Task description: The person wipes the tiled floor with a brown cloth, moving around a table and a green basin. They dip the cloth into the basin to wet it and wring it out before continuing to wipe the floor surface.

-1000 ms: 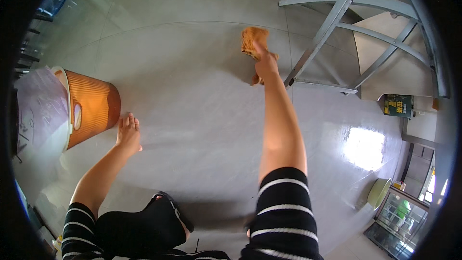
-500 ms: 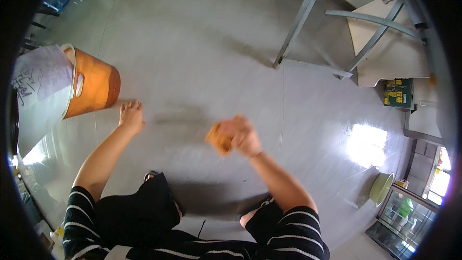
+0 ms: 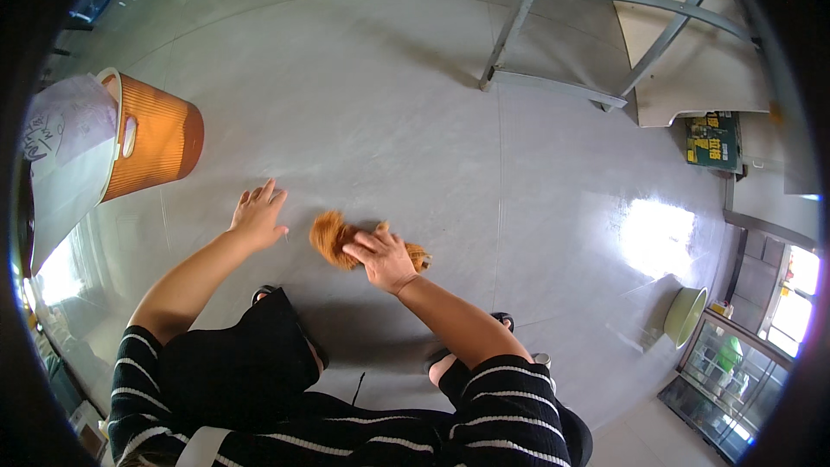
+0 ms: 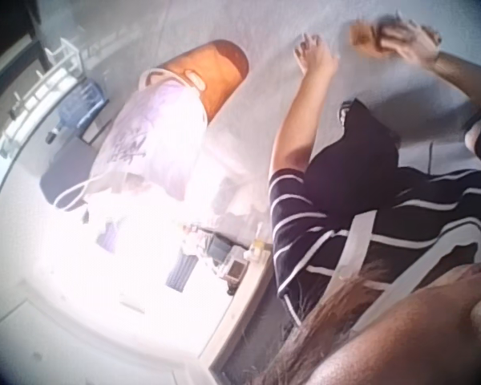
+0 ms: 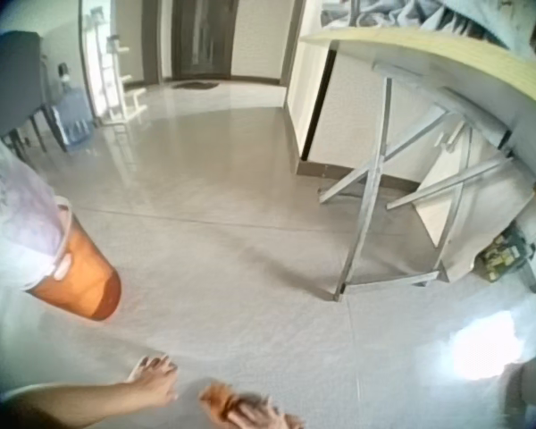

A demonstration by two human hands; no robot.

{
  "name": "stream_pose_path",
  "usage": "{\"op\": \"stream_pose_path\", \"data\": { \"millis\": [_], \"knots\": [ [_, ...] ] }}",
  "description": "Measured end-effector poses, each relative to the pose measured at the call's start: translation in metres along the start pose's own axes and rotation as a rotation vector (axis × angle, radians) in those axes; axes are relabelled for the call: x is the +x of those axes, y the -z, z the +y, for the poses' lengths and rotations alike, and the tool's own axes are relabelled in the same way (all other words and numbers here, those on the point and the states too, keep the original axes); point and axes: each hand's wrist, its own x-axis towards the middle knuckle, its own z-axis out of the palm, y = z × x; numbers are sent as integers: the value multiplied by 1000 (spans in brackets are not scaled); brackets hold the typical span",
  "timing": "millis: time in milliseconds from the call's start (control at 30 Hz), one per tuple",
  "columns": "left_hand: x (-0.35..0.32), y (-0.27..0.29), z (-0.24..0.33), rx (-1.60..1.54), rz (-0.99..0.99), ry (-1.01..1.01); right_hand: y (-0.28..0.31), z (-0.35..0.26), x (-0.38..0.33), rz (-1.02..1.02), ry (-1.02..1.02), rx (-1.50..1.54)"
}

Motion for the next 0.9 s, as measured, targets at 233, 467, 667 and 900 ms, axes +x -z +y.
{"op": "stream_pose_path", "data": {
  "millis": [233,467,667,900],
  "knots": [
    [-6,8,-13,-120,49,21,154,85,-31,255,-248,274],
    [3,3,-12,-163,25,74,140,198,-103,503,-854,-171],
    [-9,5,-2,-194,-28,53,30,58,-98,294,-288,-174],
    [-13,38,24,-157,-28,-167,94,17,-66,173,-400,515]
  ]
}}
